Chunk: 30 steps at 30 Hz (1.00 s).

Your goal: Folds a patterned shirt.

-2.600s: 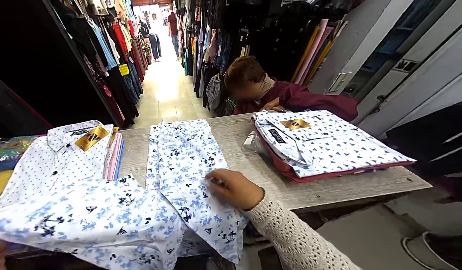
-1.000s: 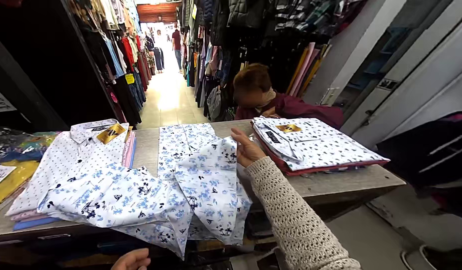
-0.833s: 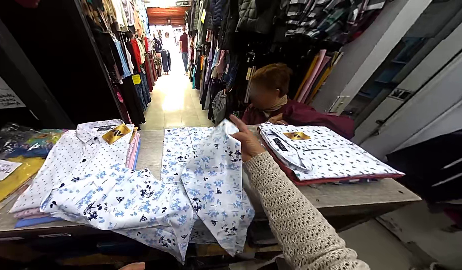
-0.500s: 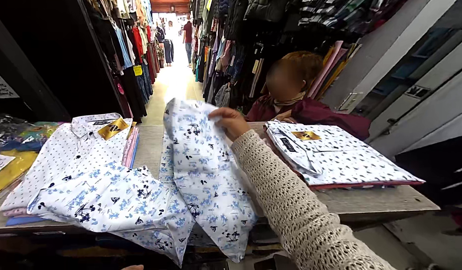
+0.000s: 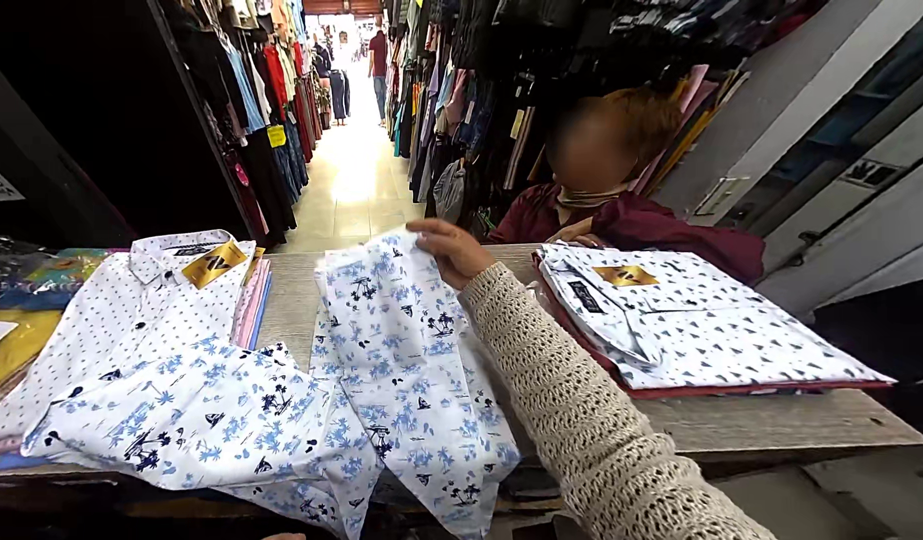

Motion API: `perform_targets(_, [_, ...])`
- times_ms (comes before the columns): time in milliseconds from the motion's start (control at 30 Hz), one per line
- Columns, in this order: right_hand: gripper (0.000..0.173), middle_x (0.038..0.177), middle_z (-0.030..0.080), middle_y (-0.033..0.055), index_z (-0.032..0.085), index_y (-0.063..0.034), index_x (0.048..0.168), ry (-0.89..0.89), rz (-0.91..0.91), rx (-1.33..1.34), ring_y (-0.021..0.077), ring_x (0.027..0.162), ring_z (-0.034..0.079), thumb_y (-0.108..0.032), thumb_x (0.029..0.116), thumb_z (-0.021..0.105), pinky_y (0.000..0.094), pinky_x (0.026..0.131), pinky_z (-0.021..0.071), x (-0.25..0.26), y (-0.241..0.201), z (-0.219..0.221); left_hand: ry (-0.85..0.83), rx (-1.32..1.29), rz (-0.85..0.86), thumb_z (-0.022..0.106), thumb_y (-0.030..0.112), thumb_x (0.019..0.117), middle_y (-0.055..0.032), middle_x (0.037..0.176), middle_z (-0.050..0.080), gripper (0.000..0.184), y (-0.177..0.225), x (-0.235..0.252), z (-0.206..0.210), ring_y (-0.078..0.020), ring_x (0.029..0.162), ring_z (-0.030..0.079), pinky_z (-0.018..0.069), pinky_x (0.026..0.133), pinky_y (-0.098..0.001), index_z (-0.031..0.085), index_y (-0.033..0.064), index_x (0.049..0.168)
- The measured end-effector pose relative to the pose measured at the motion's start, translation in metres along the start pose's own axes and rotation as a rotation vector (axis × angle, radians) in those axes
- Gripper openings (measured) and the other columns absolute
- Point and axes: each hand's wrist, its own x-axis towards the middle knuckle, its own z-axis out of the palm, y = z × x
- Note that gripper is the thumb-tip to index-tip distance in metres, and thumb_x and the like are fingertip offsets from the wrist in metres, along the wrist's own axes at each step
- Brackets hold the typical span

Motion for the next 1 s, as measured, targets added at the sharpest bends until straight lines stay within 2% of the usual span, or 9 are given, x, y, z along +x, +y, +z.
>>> perform_targets(167, [0.056, 0.116, 0.069, 0.0053, 0.053, -0.0041, 0.140, 0.066, -0.028, 0.000, 0.0098, 0.092, 0.068, 0.017, 0.0895, 0.042, 0.0294, 0.080, 0.0581, 0.002, 0.017, -0.004, 0.024, 0.015, 0.001, 0.052, 0.000, 0.0927, -0.0298, 0.109, 0.068, 0.029, 0.001, -0.001, -0.005, -0.0144, 0.101, 0.068, 0.0521, 0.093, -0.0230, 0.063, -0.0234, 0.105])
perform_targets(267, [0.036, 0.096, 0.076, -0.0014, 0.074, -0.0086, 0.097, -0.008, -0.342, 0.047, 0.0065, 0.085, 0.070, 0.016, 0.0820, 0.052, 0.0274, 0.077, 0.0594, -0.011, -0.003, 0.007, 0.058, -0.029, 0.010, 0.053, -0.001, 0.0925, -0.0254, 0.108, 0.069, 0.028, 0.003, 0.001, -0.009, -0.0052, 0.100, 0.067, 0.0521, 0.092, -0.0191, 0.062, -0.0239, 0.105])
perform_targets(400, [0.027, 0.071, 0.069, -0.0088, 0.071, -0.0153, 0.066, -0.724, -0.503, -0.499, -0.0014, 0.072, 0.065, -0.012, 0.0909, 0.061, 0.0228, 0.069, 0.0546, -0.064, -0.023, 0.017, 0.079, -0.272, -0.006, 0.051, 0.005, 0.1002, 0.0010, 0.111, 0.074, 0.024, 0.000, 0.003, -0.011, -0.0010, 0.101, 0.070, 0.0572, 0.091, -0.0249, 0.060, -0.0067, 0.119])
perform_targets(500, [0.012, 0.072, 0.071, 0.0069, 0.077, -0.0044, 0.075, -1.017, -0.406, -0.809, 0.0185, 0.071, 0.069, -0.005, 0.0845, 0.070, 0.0433, 0.070, 0.0556, -0.109, -0.004, 0.025, 0.039, -0.517, -0.095, 0.057, 0.037, 0.1032, 0.0088, 0.116, 0.075, 0.031, -0.008, 0.006, -0.012, -0.0084, 0.108, 0.071, 0.0591, 0.092, -0.0316, 0.061, 0.0193, 0.128])
perform_targets(567, [0.024, 0.091, 0.076, 0.0099, 0.077, -0.0032, 0.084, -1.044, -0.406, -0.764, 0.0260, 0.097, 0.070, -0.007, 0.0937, 0.055, 0.0494, 0.098, 0.0478, -0.130, 0.004, 0.015, -0.001, -0.610, -0.151, 0.061, 0.053, 0.0965, 0.0075, 0.117, 0.075, 0.045, -0.009, 0.010, -0.009, -0.0109, 0.109, 0.071, 0.0591, 0.091, -0.0326, 0.060, 0.0214, 0.129])
perform_targets(633, [0.033, 0.103, 0.077, 0.0129, 0.075, 0.0004, 0.086, -0.867, -0.415, -0.683, 0.0280, 0.116, 0.068, -0.008, 0.1003, 0.047, 0.0478, 0.113, 0.0431, -0.148, 0.005, 0.003, -0.045, -0.653, -0.192, 0.061, 0.058, 0.0935, 0.0053, 0.118, 0.074, 0.056, -0.009, 0.014, -0.004, -0.0129, 0.109, 0.071, 0.0590, 0.091, -0.0343, 0.057, 0.0173, 0.131])
perform_targets(733, [0.025, 0.111, 0.074, 0.0067, 0.074, -0.0023, 0.108, -0.247, -0.351, -0.870, 0.0125, 0.105, 0.070, -0.018, 0.0986, 0.057, 0.0352, 0.093, 0.0583, -0.167, 0.015, 0.002, -0.101, -0.688, -0.232, 0.062, 0.058, 0.0933, 0.0026, 0.121, 0.073, 0.060, -0.006, 0.017, 0.003, -0.0149, 0.111, 0.071, 0.0588, 0.092, -0.0348, 0.054, 0.0147, 0.134])
perform_targets(833, [0.067, 0.137, 0.060, 0.0184, 0.056, -0.0011, 0.139, -0.103, -0.143, -0.910, 0.0271, 0.124, 0.060, -0.042, 0.0891, 0.074, 0.0475, 0.102, 0.0518, -0.172, 0.028, 0.036, -0.129, -0.731, -0.313, 0.055, 0.046, 0.1021, -0.0034, 0.122, 0.071, 0.054, 0.003, 0.025, 0.013, -0.0184, 0.111, 0.070, 0.0582, 0.093, -0.0373, 0.045, 0.0064, 0.137])
perform_targets(1000, [0.057, 0.136, 0.058, 0.0322, 0.063, 0.0043, 0.131, -0.276, -0.312, -0.921, 0.0472, 0.123, 0.060, -0.019, 0.0816, 0.082, 0.0557, 0.102, 0.0505, -0.207, 0.039, 0.117, 0.117, -0.832, -0.343, 0.031, -0.007, 0.1013, 0.0038, 0.086, 0.076, 0.025, 0.034, 0.029, 0.039, -0.0058, 0.082, 0.074, 0.0623, 0.080, -0.0272, 0.051, 0.0019, 0.113])
